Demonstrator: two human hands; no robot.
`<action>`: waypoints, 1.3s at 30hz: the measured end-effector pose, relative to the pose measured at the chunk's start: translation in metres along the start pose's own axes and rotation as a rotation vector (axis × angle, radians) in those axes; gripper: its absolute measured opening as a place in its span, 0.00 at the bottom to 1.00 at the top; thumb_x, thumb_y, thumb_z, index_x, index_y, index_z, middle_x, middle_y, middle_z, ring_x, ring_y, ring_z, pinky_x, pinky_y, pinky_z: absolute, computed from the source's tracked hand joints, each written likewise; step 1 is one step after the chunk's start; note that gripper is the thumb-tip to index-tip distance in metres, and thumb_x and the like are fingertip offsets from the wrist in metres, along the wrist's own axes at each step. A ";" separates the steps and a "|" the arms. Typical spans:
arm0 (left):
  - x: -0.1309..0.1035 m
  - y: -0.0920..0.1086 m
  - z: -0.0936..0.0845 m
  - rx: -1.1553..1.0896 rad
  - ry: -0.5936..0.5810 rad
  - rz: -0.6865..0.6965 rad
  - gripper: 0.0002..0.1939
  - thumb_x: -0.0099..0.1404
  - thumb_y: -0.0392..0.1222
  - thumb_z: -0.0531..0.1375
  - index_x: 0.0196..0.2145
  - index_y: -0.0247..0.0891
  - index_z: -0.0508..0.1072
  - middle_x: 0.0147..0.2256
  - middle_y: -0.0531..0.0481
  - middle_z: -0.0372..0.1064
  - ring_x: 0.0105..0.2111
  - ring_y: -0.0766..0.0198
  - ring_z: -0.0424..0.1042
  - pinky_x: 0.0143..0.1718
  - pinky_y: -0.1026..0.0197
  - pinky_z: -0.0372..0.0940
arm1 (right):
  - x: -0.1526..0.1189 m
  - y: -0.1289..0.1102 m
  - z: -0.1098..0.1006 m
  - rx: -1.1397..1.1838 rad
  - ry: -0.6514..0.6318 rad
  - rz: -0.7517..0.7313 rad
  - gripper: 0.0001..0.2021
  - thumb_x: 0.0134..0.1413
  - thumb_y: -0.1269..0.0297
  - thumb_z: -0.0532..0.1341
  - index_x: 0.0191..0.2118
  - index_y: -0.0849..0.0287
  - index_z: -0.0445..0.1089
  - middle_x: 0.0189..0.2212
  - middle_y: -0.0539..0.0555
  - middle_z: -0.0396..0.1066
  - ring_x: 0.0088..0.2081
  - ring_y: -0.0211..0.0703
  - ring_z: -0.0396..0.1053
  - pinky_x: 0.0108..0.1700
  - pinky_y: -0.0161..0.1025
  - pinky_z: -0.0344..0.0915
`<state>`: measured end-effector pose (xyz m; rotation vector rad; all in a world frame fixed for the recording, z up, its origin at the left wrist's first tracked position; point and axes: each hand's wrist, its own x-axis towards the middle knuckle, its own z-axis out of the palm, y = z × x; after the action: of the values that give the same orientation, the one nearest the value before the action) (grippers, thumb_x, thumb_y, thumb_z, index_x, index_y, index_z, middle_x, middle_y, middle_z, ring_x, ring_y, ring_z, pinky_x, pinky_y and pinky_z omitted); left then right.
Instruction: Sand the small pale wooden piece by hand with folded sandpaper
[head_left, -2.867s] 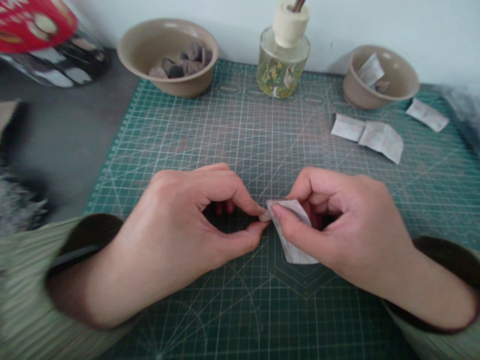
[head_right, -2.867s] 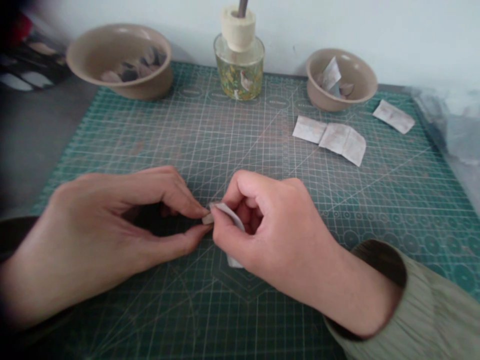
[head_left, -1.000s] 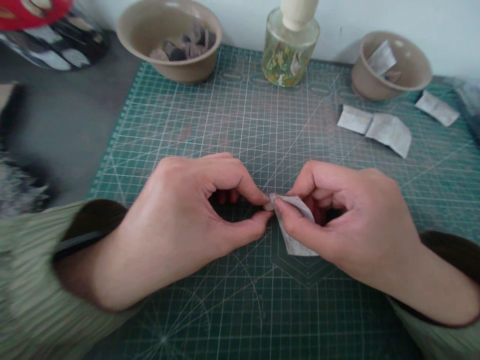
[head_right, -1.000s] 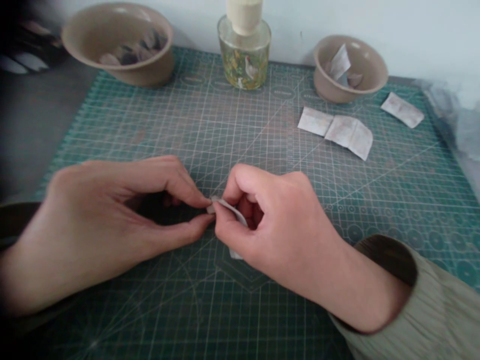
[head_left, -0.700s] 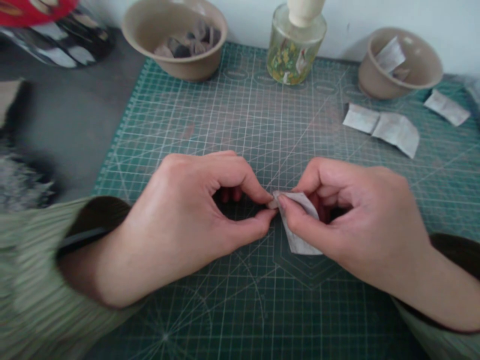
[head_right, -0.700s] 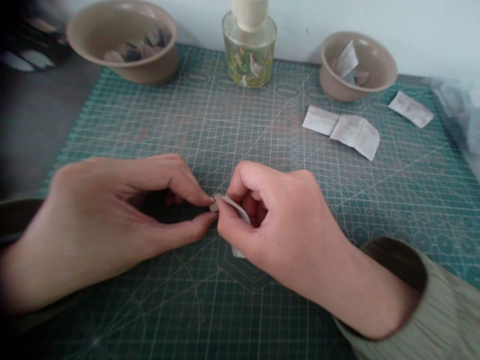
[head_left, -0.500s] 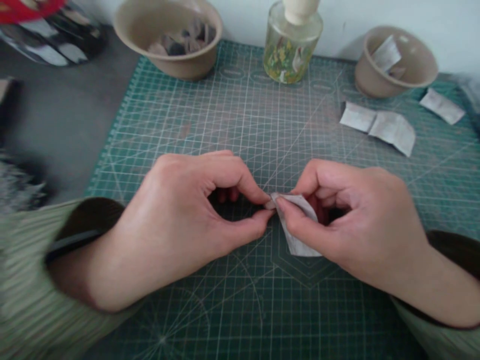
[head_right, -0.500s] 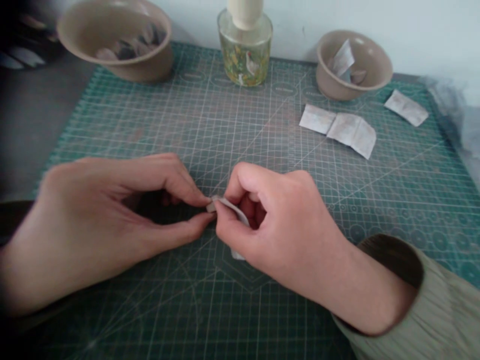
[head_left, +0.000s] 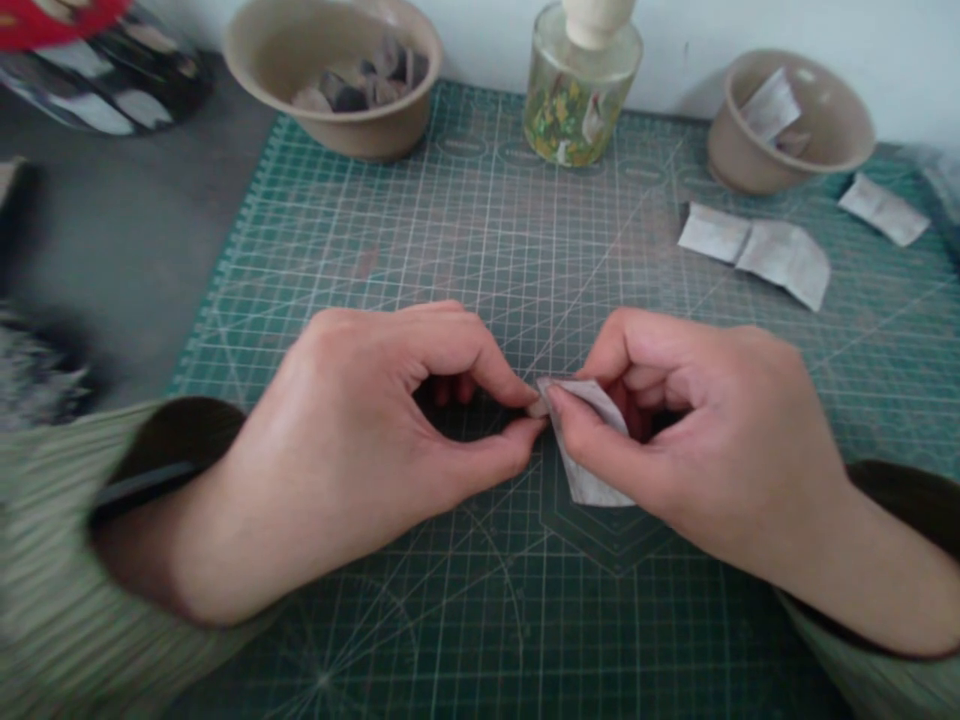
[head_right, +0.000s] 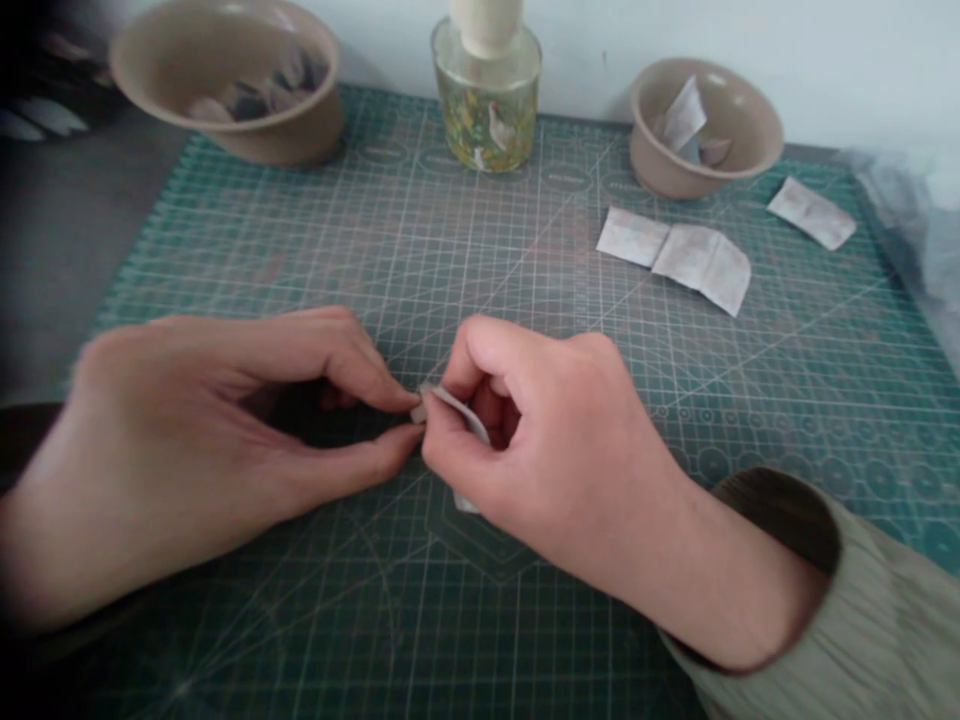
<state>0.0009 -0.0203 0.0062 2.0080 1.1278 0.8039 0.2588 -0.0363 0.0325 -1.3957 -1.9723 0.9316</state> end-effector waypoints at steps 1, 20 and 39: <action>0.000 0.001 0.000 0.005 0.006 0.002 0.05 0.77 0.44 0.80 0.40 0.50 0.92 0.37 0.60 0.89 0.33 0.63 0.81 0.37 0.57 0.70 | 0.000 -0.001 0.001 -0.002 0.005 0.000 0.14 0.69 0.69 0.72 0.34 0.50 0.70 0.21 0.41 0.70 0.18 0.35 0.65 0.33 0.44 0.69; 0.001 0.003 0.001 -0.002 0.005 -0.009 0.06 0.77 0.44 0.81 0.39 0.50 0.92 0.38 0.60 0.89 0.34 0.64 0.83 0.37 0.57 0.71 | -0.002 0.000 -0.002 -0.060 0.006 -0.027 0.14 0.69 0.70 0.72 0.33 0.51 0.71 0.21 0.41 0.71 0.18 0.34 0.64 0.32 0.43 0.69; 0.003 -0.004 -0.002 -0.012 -0.034 0.005 0.02 0.77 0.44 0.81 0.45 0.53 0.95 0.40 0.57 0.91 0.36 0.60 0.84 0.40 0.56 0.75 | 0.004 0.006 -0.025 -0.011 -0.058 -0.024 0.16 0.65 0.70 0.76 0.32 0.48 0.70 0.19 0.42 0.69 0.18 0.38 0.64 0.27 0.44 0.61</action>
<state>-0.0012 -0.0154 0.0051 2.0079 1.0968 0.7749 0.2803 -0.0252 0.0433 -1.3628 -2.0351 0.9618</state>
